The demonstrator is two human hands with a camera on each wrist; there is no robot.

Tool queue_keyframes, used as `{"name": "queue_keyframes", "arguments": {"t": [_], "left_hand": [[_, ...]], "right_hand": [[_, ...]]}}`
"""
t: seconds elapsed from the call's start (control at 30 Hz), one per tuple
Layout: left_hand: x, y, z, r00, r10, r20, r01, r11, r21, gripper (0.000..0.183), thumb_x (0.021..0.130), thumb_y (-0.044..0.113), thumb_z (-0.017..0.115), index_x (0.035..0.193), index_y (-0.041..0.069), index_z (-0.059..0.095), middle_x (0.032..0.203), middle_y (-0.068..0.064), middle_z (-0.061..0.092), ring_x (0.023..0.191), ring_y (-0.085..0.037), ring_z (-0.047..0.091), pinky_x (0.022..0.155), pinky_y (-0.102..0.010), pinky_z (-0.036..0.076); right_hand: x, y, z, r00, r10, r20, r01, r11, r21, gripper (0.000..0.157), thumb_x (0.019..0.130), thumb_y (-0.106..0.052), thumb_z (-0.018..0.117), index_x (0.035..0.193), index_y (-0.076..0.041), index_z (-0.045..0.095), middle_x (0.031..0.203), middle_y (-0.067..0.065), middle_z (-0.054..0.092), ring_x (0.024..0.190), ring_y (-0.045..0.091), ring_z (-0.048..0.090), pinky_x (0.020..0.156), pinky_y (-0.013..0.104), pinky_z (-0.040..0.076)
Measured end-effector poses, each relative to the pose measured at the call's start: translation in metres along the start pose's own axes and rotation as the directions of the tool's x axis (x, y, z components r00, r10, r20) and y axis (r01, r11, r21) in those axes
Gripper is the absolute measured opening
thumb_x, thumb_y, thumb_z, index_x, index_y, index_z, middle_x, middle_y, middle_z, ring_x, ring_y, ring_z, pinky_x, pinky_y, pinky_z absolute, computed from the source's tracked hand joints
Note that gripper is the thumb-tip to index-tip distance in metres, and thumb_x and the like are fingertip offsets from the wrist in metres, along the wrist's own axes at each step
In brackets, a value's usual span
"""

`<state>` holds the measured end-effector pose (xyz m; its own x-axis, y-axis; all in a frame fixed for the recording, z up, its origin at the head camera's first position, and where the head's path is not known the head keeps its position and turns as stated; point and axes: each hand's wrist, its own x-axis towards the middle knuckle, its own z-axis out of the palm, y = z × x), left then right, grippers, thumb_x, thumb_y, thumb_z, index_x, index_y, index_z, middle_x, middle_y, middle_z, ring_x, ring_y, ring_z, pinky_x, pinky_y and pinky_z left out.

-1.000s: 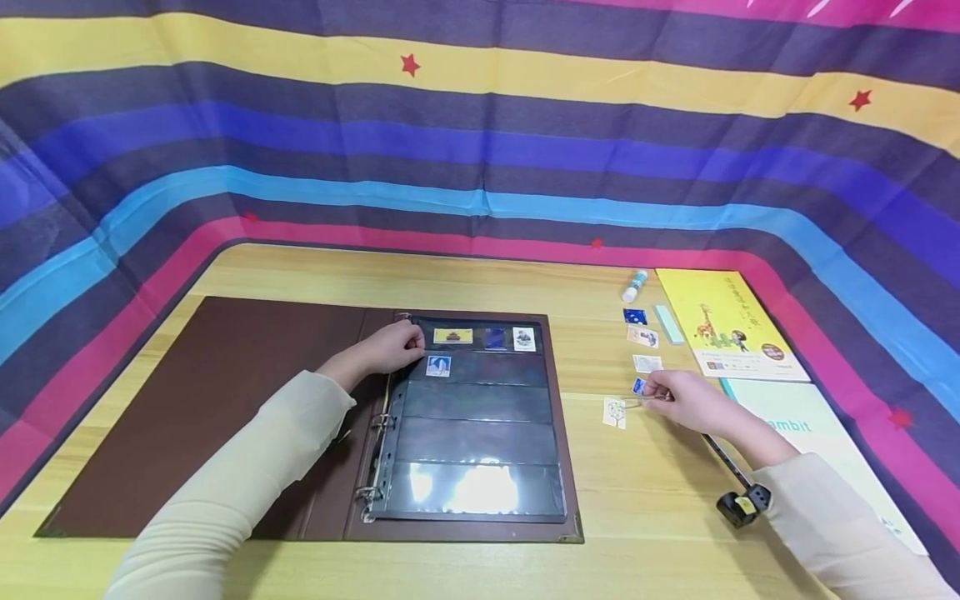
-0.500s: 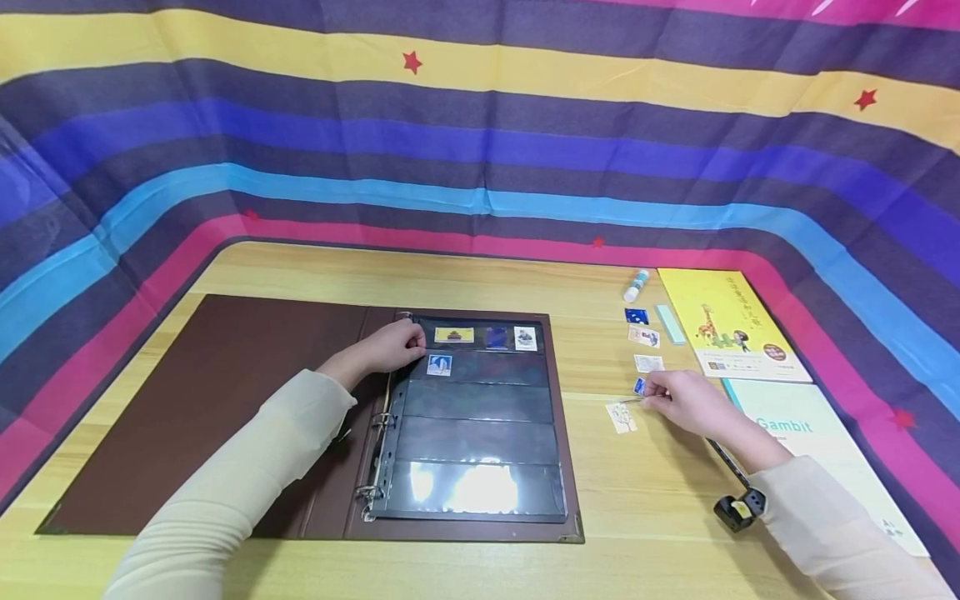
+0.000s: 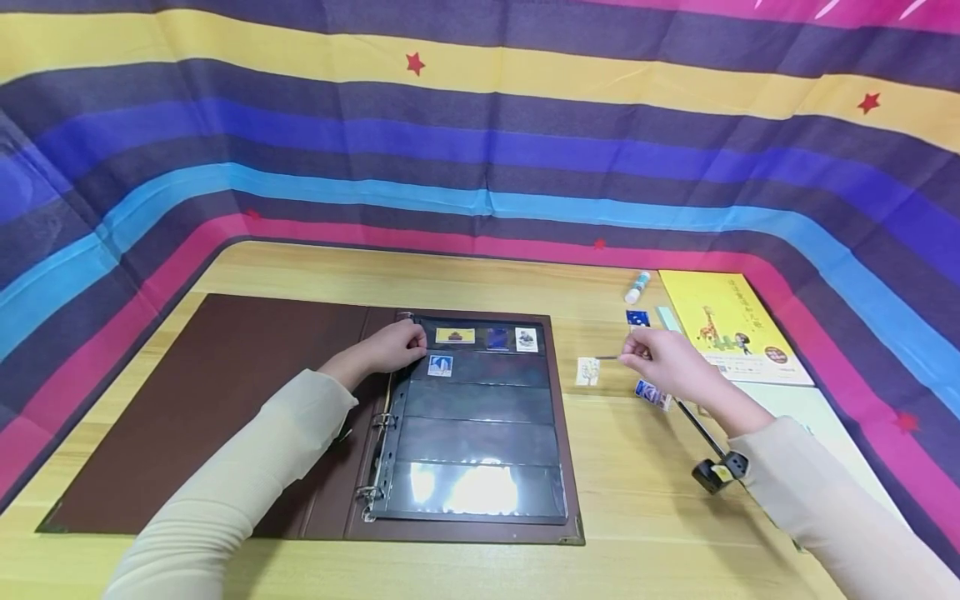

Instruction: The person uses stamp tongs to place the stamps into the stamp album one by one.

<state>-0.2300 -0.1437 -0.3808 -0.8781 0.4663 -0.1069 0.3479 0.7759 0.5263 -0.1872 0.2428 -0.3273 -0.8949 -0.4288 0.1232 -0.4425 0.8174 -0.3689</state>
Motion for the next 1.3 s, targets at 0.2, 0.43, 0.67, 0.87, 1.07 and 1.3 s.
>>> {"name": "queue_keyframes", "arguments": {"t": [0.2,0.43,0.67,0.87,1.07,1.3], "left_hand": [[0.0,0.001,0.001,1.0,-0.002,-0.007,0.002,1.0,0.003,0.006,0.082,0.011,0.049,0.078,0.007,0.05,0.076,-0.004,0.043,0.067,-0.017,0.041,0.058,-0.028,0.035],[0.001,-0.001,0.001,1.0,0.017,-0.024,-0.017,1.0,0.002,0.006,0.082,0.01,0.048,0.076,0.007,0.049,0.074,-0.004,0.042,0.067,-0.017,0.04,0.057,-0.028,0.034],[0.0,0.001,0.002,0.999,0.02,-0.044,-0.019,1.0,0.011,0.007,0.081,0.01,0.049,0.075,0.008,0.049,0.073,-0.004,0.04,0.066,-0.016,0.039,0.056,-0.028,0.034],[-0.001,0.0,0.002,0.999,0.023,-0.05,-0.022,1.0,0.019,0.007,0.081,0.009,0.049,0.074,0.009,0.048,0.072,-0.004,0.04,0.066,-0.016,0.039,0.057,-0.028,0.033],[-0.001,0.0,0.001,0.999,0.019,-0.044,-0.019,1.0,0.007,0.008,0.082,0.009,0.048,0.074,0.009,0.048,0.072,-0.004,0.04,0.067,-0.017,0.039,0.056,-0.028,0.033],[-0.001,0.0,0.002,0.999,0.006,-0.041,-0.005,1.0,0.006,0.009,0.083,0.01,0.048,0.074,0.01,0.047,0.073,-0.004,0.039,0.067,-0.017,0.038,0.056,-0.028,0.033]], "right_hand": [[0.037,-0.029,0.011,0.999,0.008,0.04,-0.012,0.996,0.093,0.009,0.079,-0.015,0.055,0.073,-0.009,0.052,0.061,0.001,0.047,0.052,0.013,0.039,0.049,0.028,0.035],[0.082,-0.055,0.038,0.999,0.002,0.039,-0.008,0.99,0.138,0.011,0.078,-0.014,0.056,0.069,-0.007,0.053,0.062,0.001,0.049,0.052,0.013,0.04,0.052,0.028,0.035],[0.113,-0.071,0.064,0.998,0.028,0.049,-0.035,0.99,0.137,0.015,0.078,-0.015,0.056,0.066,-0.007,0.053,0.058,0.0,0.048,0.049,0.013,0.041,0.054,0.027,0.034],[0.122,-0.077,0.074,0.997,0.029,0.077,-0.038,0.993,0.111,0.015,0.076,-0.013,0.058,0.063,-0.007,0.053,0.057,0.0,0.049,0.052,0.013,0.042,0.054,0.027,0.034],[0.12,-0.081,0.08,0.984,0.011,0.179,-0.027,0.996,0.087,0.015,0.076,-0.015,0.058,0.062,-0.008,0.054,0.055,-0.001,0.049,0.049,0.012,0.043,0.051,0.025,0.035],[0.119,-0.083,0.082,0.967,-0.011,0.256,-0.007,0.998,0.069,0.011,0.075,-0.016,0.059,0.067,-0.009,0.056,0.059,-0.001,0.049,0.053,0.013,0.042,0.051,0.025,0.034]]}}
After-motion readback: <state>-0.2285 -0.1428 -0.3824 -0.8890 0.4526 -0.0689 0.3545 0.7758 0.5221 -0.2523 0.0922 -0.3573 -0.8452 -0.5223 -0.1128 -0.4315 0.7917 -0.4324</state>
